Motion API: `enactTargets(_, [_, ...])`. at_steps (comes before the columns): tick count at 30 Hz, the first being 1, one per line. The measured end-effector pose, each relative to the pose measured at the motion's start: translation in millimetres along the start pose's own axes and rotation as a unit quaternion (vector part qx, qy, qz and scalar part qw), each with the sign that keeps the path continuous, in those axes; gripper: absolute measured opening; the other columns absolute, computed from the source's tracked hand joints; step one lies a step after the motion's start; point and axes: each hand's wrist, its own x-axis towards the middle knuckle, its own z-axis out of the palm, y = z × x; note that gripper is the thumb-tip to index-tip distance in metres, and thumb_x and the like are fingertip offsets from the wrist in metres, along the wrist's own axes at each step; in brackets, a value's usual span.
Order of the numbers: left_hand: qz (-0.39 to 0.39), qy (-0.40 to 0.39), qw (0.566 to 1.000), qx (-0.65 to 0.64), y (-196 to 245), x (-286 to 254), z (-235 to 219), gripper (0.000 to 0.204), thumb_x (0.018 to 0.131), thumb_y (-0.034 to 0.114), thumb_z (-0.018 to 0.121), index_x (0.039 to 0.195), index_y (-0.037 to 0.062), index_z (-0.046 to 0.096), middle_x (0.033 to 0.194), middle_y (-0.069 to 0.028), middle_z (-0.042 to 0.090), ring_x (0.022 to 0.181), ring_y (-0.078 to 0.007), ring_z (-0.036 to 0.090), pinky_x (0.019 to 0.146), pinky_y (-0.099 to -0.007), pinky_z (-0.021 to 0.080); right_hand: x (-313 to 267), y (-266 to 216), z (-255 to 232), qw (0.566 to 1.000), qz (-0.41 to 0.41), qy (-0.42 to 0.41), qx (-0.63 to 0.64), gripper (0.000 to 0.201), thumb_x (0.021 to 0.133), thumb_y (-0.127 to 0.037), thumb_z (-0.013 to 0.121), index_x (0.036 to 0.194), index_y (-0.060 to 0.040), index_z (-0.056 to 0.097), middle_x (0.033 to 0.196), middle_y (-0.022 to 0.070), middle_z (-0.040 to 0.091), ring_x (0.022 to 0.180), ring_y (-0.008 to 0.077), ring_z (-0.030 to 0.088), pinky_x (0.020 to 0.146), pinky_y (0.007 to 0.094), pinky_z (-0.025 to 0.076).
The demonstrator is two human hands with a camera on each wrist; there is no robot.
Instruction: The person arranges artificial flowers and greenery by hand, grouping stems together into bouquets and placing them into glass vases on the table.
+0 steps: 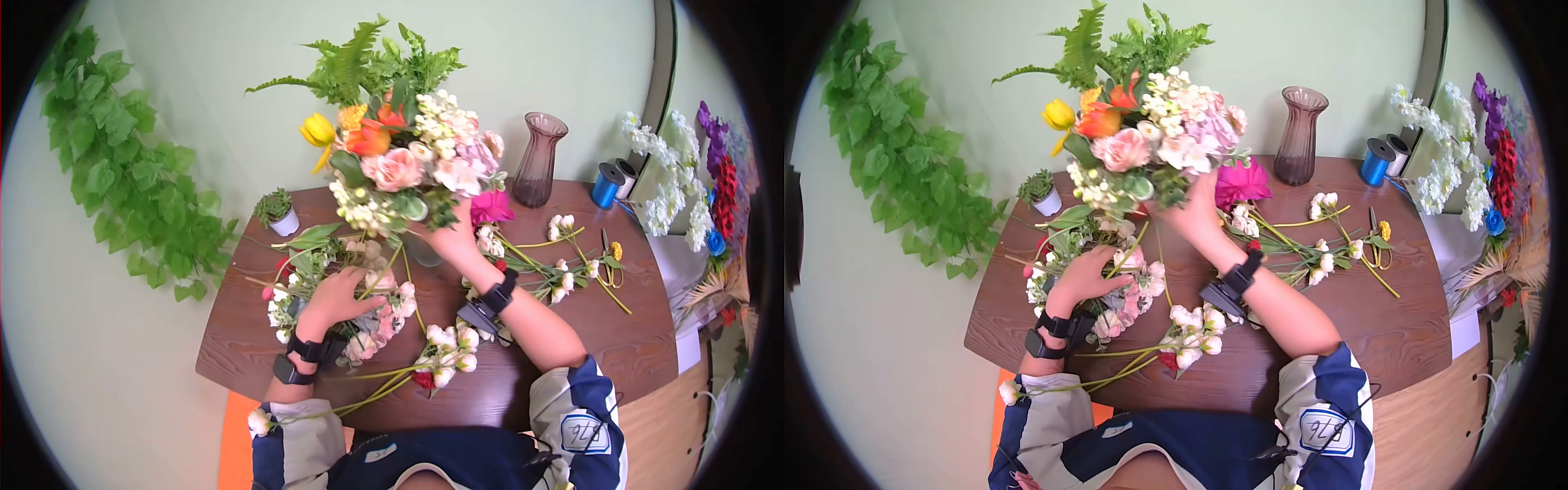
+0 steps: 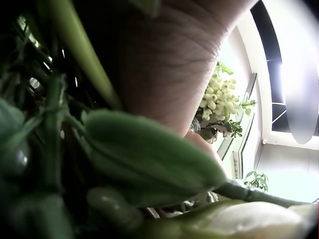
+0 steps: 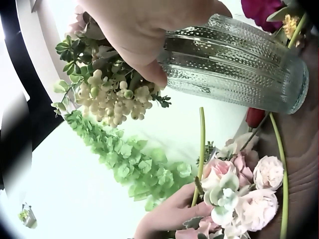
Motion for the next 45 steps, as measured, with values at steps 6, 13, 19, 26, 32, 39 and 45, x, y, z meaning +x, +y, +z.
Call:
enactTargets(6, [-0.018, -0.021, 1.0, -0.002, -3, -3, -2, 0.069, 0.075, 0.052, 0.061, 0.119, 0.0014, 0.049, 0.113, -0.0201, 0.053, 0.104, -0.0371, 0.052, 0.087, -0.0404, 0.043, 11, -11, 34, 0.99, 0.12, -0.038, -0.063, 0.081, 0.052, -0.023, 0.081, 0.107, 0.011, 0.032, 0.104, 0.0253, 0.039, 0.103, 0.0408, 0.04, 0.09, 0.0436, 0.036])
enactTargets(13, [-0.122, -0.11, 0.986, 0.006, 31, 11, -36, 0.067, 0.083, 0.06, 0.041, 0.127, 0.0098, 0.044, 0.125, -0.026, 0.044, 0.112, -0.0411, 0.047, 0.093, -0.0425, 0.039, 24, -7, 53, 0.979, 0.162, -0.058, -0.107, 0.084, 0.052, -0.027, 0.081, 0.109, 0.0113, 0.032, 0.107, 0.027, 0.039, 0.101, 0.0434, 0.043, 0.088, 0.044, 0.039])
enactTargets(19, [0.021, -0.087, 0.996, 0.012, 19, 31, -35, 0.057, 0.087, 0.051, 0.041, 0.123, 0.0057, 0.046, 0.123, -0.0206, 0.048, 0.109, -0.0386, 0.049, 0.092, -0.0402, 0.039, 41, 17, 52, 0.984, 0.11, -0.093, -0.105, 0.088, 0.051, -0.027, 0.079, 0.117, 0.0096, 0.034, 0.11, 0.0281, 0.04, 0.103, 0.0436, 0.044, 0.089, 0.0432, 0.041])
enactTargets(26, [-0.011, 0.072, 0.997, 0.001, -10, 89, -18, 0.052, 0.087, 0.048, 0.043, 0.121, 0.0104, 0.05, 0.121, -0.015, 0.051, 0.114, -0.0332, 0.047, 0.095, -0.0448, 0.035, 45, 24, 51, 0.989, 0.073, -0.09, -0.092, 0.088, 0.05, -0.026, 0.079, 0.122, 0.0026, 0.037, 0.116, 0.0264, 0.038, 0.105, 0.0412, 0.045, 0.09, 0.0413, 0.041])
enactTargets(32, [-0.057, -0.016, 0.998, 0.022, -42, 100, 19, 0.059, 0.08, 0.047, 0.053, 0.128, 0.0143, 0.044, 0.129, -0.0143, 0.046, 0.118, -0.0322, 0.044, 0.098, -0.051, 0.031, 46, 23, 50, 0.992, 0.091, -0.083, -0.024, 0.081, 0.051, -0.022, 0.08, 0.12, -0.0015, 0.042, 0.117, 0.0186, 0.043, 0.111, 0.0344, 0.04, 0.096, 0.0393, 0.036])
enactTargets(39, [-0.048, -0.011, 0.996, 0.069, -23, 57, 28, 0.04, 0.084, 0.037, 0.051, 0.121, 0.0201, 0.05, 0.115, -0.0125, 0.052, 0.111, -0.0328, 0.047, 0.092, -0.0537, 0.034, 50, 42, 54, 0.991, 0.012, -0.13, -0.025, 0.083, 0.051, -0.022, 0.08, 0.122, -0.0009, 0.041, 0.119, 0.0204, 0.043, 0.111, 0.0359, 0.041, 0.097, 0.0408, 0.034])
enactTargets(45, [-0.016, 0.008, 0.993, 0.12, -1, 38, 46, 0.039, 0.085, 0.041, 0.049, 0.118, 0.0207, 0.052, 0.117, -0.0161, 0.051, 0.116, -0.0373, 0.043, 0.092, -0.0543, 0.033, 50, 55, 66, 0.986, 0.062, -0.152, -0.023, 0.078, 0.053, -0.025, 0.08, 0.12, -0.004, 0.046, 0.121, 0.02, 0.042, 0.111, 0.0366, 0.038, 0.098, 0.0416, 0.032])
